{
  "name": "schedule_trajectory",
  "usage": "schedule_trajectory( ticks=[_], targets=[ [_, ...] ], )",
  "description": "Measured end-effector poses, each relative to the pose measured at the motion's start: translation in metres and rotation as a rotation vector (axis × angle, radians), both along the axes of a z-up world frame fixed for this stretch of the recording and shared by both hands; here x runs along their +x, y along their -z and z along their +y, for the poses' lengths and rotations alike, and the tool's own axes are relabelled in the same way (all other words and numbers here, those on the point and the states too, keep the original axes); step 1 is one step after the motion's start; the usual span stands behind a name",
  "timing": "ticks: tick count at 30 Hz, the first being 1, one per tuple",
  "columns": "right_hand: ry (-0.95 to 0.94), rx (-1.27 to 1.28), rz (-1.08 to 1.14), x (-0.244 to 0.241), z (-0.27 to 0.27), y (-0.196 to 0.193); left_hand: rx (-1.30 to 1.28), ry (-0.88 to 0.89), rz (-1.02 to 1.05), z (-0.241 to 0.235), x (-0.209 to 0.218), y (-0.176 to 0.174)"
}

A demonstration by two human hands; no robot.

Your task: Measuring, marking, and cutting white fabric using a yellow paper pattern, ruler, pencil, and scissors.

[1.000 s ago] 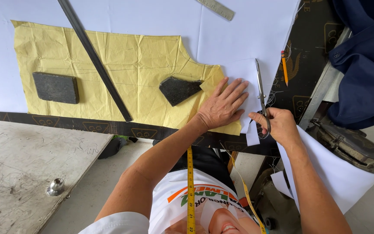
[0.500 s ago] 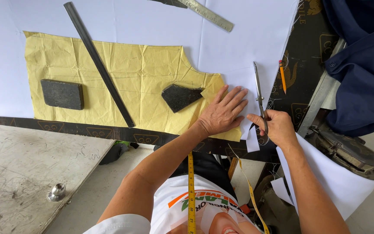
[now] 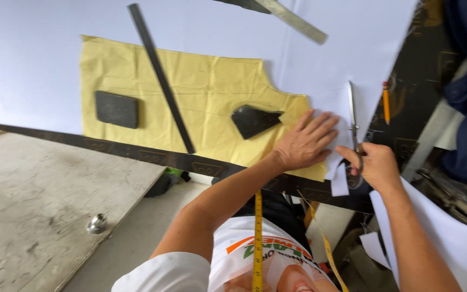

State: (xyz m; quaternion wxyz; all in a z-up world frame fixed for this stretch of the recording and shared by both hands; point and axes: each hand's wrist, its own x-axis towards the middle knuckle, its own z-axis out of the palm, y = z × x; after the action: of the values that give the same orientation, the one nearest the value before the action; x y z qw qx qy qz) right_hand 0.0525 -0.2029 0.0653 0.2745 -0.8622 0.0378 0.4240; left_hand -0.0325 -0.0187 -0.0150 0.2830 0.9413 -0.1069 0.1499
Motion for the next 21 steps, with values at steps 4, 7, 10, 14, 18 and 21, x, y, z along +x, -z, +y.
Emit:
schedule_trajectory(
  ticks=[4, 7, 10, 14, 18, 21],
  targets=[
    [0.012, -0.091, 0.137, 0.012, 0.04, -0.067, 0.047, 0.041, 0.168, 0.026, 0.001, -0.039],
    [0.086, -0.047, 0.241, 0.013, 0.028, -0.07, -0.114, -0.157, 0.175, 0.062, 0.002, -0.062],
    [0.09, -0.054, 0.292, 0.011, 0.013, -0.066, -0.214, -0.319, 0.153, 0.112, 0.002, -0.062],
    [0.08, -0.195, 0.254, 0.0, 0.017, -0.077, -0.153, -0.527, 0.172, 0.172, -0.002, -0.039],
    [0.148, -0.332, 0.223, -0.018, 0.023, -0.084, -0.005, -0.457, 0.143, 0.219, 0.002, -0.032],
    [0.23, -0.333, 0.199, -0.042, 0.031, -0.095, 0.035, -0.359, 0.084, 0.237, 0.005, -0.039]
  ],
)
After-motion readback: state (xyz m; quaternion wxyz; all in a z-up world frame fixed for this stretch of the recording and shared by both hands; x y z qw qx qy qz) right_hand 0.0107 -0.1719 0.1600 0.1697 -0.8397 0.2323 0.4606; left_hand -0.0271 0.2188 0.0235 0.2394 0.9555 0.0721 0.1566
